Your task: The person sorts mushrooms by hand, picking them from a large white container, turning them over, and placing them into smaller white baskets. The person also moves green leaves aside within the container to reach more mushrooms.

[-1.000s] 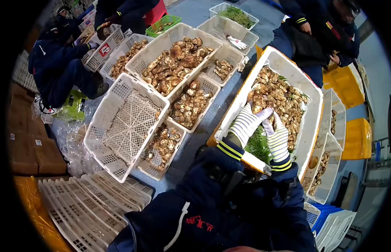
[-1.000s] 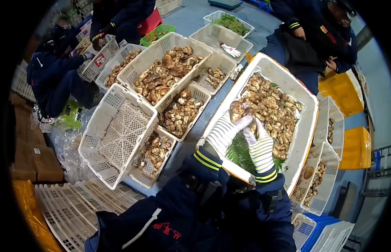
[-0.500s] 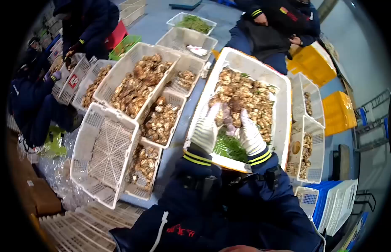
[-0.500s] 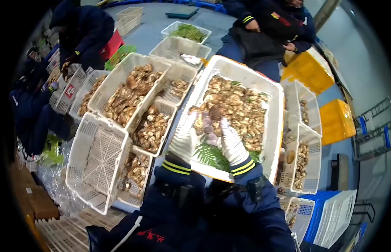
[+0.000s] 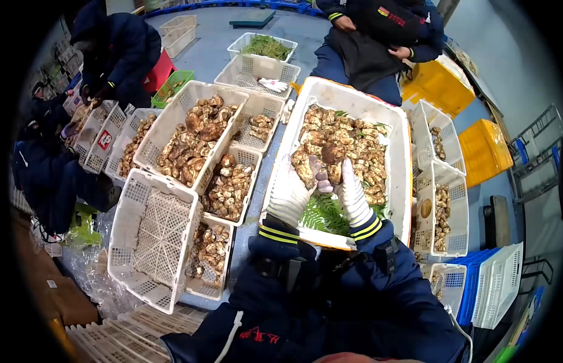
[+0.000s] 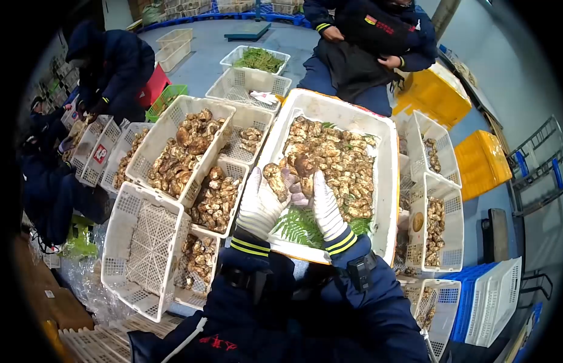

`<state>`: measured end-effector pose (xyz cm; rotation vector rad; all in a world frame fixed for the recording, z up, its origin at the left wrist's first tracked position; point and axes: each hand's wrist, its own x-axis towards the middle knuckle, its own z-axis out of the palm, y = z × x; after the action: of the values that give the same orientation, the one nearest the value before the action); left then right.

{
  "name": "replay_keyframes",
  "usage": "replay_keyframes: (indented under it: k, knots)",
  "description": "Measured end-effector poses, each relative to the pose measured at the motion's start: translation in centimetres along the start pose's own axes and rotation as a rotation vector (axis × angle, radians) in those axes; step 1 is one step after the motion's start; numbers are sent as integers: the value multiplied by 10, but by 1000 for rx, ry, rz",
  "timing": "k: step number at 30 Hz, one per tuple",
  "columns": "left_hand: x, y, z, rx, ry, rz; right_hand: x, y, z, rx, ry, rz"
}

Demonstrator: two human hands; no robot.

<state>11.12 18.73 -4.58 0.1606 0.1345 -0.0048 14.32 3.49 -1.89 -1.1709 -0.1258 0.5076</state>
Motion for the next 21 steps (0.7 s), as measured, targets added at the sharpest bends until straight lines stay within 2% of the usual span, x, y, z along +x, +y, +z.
replay_keyframes:
  k: [4,5,6,8,12,13,16,17,18,20,21]
  knots:
    - [-6,-12,21,16,127,223,10,10,-20,-63,-132,-16]
    - [-13,-12,25,5,45,184,13,21,-28,-233,-42,-130]
    - [2,-19,4,-17,-6,273,6,19,-21,-318,-13,-174]
    - [-14,-22,31,-33,10,264,-7,5,-1,-552,77,-270]
    - [-15,-26,36,-127,-50,159,-23,-6,-4,-647,75,-350]
    - [-15,-30,37,-114,-45,146,-26,-7,-7,-713,154,-327]
    - [-22,-40,46,-97,-73,48,-42,-26,-12,-696,182,-277]
    - [-22,-43,47,-103,-33,12,-57,-38,-10,-540,175,-201]
    - [-21,-43,40,-124,91,-37,-64,-36,-31,-866,256,-423]
    - [-29,-50,50,-101,97,-94,-96,-58,-50,-771,348,-366]
    - [-25,-53,40,-97,41,-122,-112,-64,-75,-857,423,-408]
